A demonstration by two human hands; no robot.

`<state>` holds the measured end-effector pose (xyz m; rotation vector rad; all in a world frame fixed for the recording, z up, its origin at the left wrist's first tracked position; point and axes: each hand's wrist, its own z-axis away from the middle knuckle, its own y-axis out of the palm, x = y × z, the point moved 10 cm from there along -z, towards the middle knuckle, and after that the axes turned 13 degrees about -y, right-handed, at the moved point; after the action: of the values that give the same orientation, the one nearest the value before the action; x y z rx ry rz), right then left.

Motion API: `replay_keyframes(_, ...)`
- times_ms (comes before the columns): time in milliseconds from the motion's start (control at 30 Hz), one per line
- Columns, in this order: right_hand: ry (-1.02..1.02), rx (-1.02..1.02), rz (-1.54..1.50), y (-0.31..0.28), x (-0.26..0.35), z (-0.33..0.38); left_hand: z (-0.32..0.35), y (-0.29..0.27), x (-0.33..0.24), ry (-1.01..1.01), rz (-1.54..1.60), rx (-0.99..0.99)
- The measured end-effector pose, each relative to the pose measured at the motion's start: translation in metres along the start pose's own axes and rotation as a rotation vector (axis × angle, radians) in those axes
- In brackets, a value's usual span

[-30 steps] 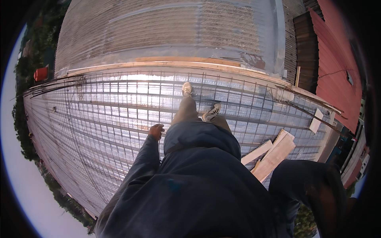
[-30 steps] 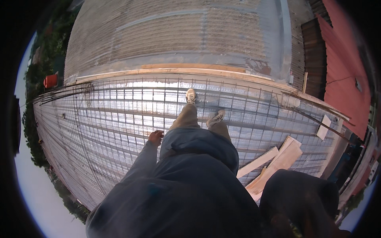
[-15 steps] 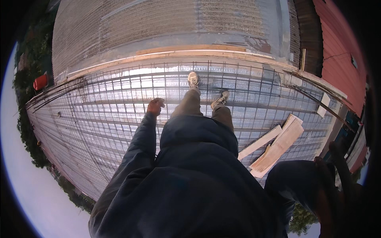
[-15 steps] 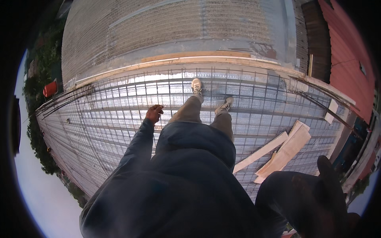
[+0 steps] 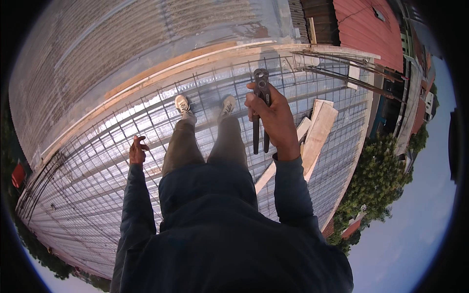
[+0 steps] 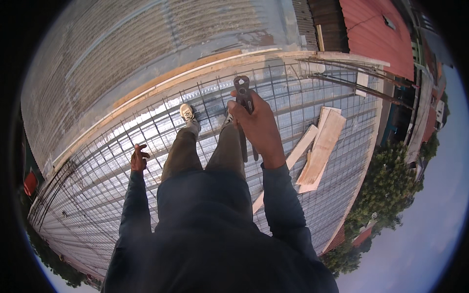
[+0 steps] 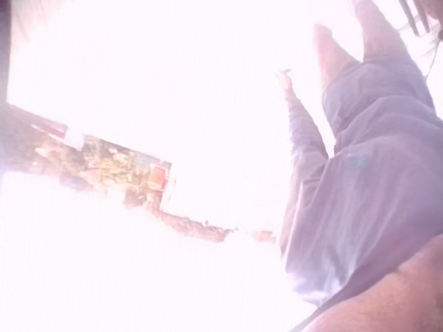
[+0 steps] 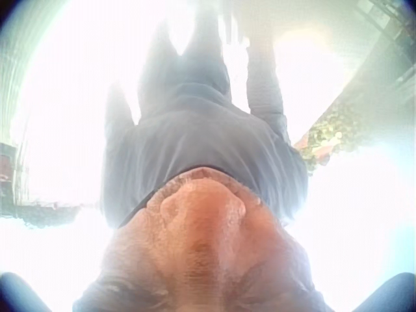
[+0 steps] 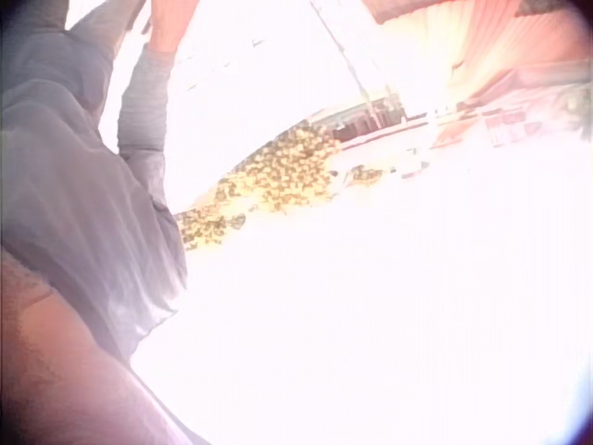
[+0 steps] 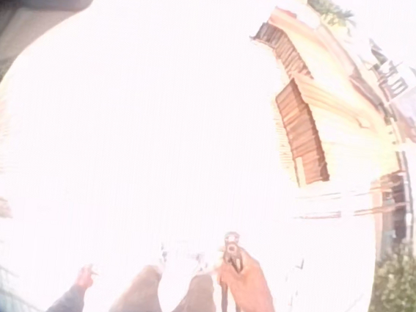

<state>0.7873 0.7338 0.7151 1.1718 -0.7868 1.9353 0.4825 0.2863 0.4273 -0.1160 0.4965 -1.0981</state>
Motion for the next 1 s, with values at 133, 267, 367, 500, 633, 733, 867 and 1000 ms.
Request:
replay_keyframes(133, 0.107, 0.17, 0.306, -0.008, -0.192, -0.008, -0.004, 0.035, -0.024, 0.005, -0.003, 0.016)
replay_keyframes(267, 0.109, 0.273, 0.536, -0.02, -0.318, -0.011, -0.004, 0.08, -0.051, 0.016, -0.128, -0.014)
replay_keyframes(367, 0.219, 0.311, 0.637, -0.036, -0.404, -0.022, -0.021, 0.13, -0.074, 0.123, -0.236, 0.013)
replay_keyframes(500, 0.115, 0.311, 0.708, -0.057, -0.516, -0.054, -0.065, 0.221, -0.107, 0.284, -0.387, 0.118)
replay_keyframes(633, 0.059, 0.364, 0.74, -0.064, -0.622, -0.111, -0.141, 0.314, -0.115, 0.341, -0.519, 0.26)
replay_keyframes(733, 0.047, 0.343, 0.796, -0.065, -0.683, -0.151, -0.199, 0.379, -0.106, 0.353, -0.622, 0.34)
replay_keyframes(867, -0.07, 0.282, 0.969, -0.067, -0.752, -0.19, -0.263, 0.463, -0.088, 0.344, -0.818, 0.507)
replay_keyframes(1000, -0.175, 0.29, 1.225, -0.057, -0.787, -0.217, -0.307, 0.521, -0.071, 0.349, -0.828, 0.643)
